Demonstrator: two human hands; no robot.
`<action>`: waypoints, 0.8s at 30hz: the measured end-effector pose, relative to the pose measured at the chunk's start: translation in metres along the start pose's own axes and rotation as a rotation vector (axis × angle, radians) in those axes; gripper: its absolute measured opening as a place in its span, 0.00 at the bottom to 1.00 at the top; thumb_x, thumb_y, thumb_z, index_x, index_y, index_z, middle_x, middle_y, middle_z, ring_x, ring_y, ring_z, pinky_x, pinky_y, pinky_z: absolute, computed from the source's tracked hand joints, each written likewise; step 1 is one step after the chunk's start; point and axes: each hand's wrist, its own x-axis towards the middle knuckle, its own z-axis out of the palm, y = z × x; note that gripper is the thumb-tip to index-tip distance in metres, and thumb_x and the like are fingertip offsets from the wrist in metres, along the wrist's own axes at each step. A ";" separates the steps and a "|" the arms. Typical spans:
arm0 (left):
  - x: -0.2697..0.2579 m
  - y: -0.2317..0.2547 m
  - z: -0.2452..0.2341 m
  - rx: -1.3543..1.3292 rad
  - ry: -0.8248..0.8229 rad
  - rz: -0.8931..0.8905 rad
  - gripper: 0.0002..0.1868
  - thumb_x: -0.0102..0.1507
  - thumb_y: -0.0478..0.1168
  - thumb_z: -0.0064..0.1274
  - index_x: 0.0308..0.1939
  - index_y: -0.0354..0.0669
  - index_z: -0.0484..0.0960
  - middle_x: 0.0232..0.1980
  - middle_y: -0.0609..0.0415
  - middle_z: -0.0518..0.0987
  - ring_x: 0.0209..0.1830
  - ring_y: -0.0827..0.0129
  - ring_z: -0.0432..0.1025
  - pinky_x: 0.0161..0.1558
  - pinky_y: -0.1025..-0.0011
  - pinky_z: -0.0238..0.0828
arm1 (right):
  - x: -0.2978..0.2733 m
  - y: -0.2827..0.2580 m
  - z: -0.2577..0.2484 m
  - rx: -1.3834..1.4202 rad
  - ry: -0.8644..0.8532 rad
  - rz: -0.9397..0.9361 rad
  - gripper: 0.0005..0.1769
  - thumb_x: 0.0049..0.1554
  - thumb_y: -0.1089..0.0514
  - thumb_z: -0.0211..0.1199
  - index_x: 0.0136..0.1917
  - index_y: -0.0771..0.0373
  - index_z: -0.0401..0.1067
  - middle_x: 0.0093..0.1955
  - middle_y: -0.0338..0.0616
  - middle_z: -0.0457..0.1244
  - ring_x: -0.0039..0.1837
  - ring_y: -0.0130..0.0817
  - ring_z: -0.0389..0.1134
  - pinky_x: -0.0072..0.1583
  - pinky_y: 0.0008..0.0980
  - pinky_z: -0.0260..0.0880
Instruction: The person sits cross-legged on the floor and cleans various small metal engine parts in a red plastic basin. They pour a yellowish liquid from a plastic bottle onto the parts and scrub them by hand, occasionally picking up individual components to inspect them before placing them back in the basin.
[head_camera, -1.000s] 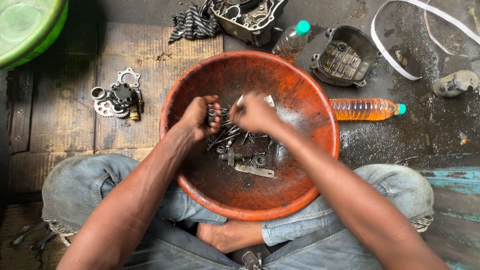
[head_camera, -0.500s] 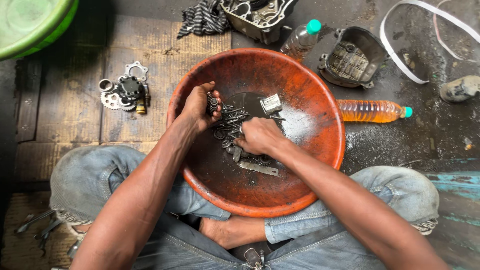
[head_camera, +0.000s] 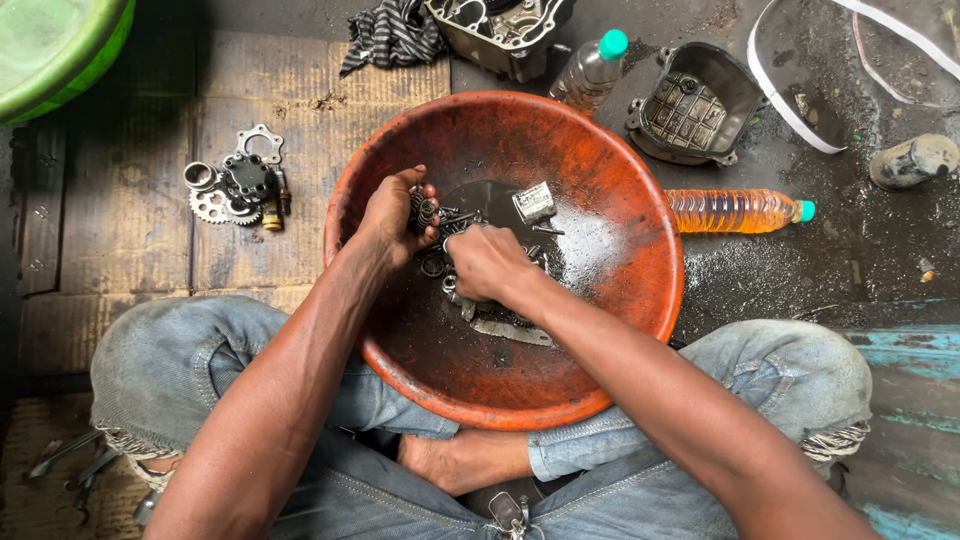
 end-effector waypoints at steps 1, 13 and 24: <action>-0.001 0.001 -0.001 0.000 -0.001 0.006 0.16 0.67 0.52 0.48 0.28 0.50 0.73 0.23 0.60 0.72 0.20 0.71 0.67 0.20 0.74 0.62 | 0.001 -0.001 -0.001 0.065 0.010 0.006 0.10 0.45 0.72 0.58 0.41 0.70 0.76 0.31 0.46 0.63 0.31 0.34 0.64 0.35 0.36 0.72; -0.013 -0.003 0.016 -0.064 -0.091 -0.006 0.10 0.67 0.47 0.43 0.37 0.49 0.75 0.34 0.55 0.74 0.31 0.65 0.72 0.31 0.65 0.78 | -0.029 0.039 -0.034 0.929 0.396 0.093 0.20 0.48 0.63 0.73 0.56 0.56 0.79 0.45 0.37 0.70 0.45 0.25 0.72 0.49 0.27 0.76; -0.017 -0.017 0.026 -0.013 -0.242 -0.128 0.15 0.69 0.49 0.39 0.34 0.46 0.73 0.32 0.56 0.76 0.28 0.68 0.73 0.29 0.70 0.78 | -0.023 0.053 -0.056 0.828 0.240 0.029 0.16 0.60 0.47 0.62 0.57 0.52 0.81 0.50 0.38 0.76 0.48 0.23 0.75 0.47 0.30 0.74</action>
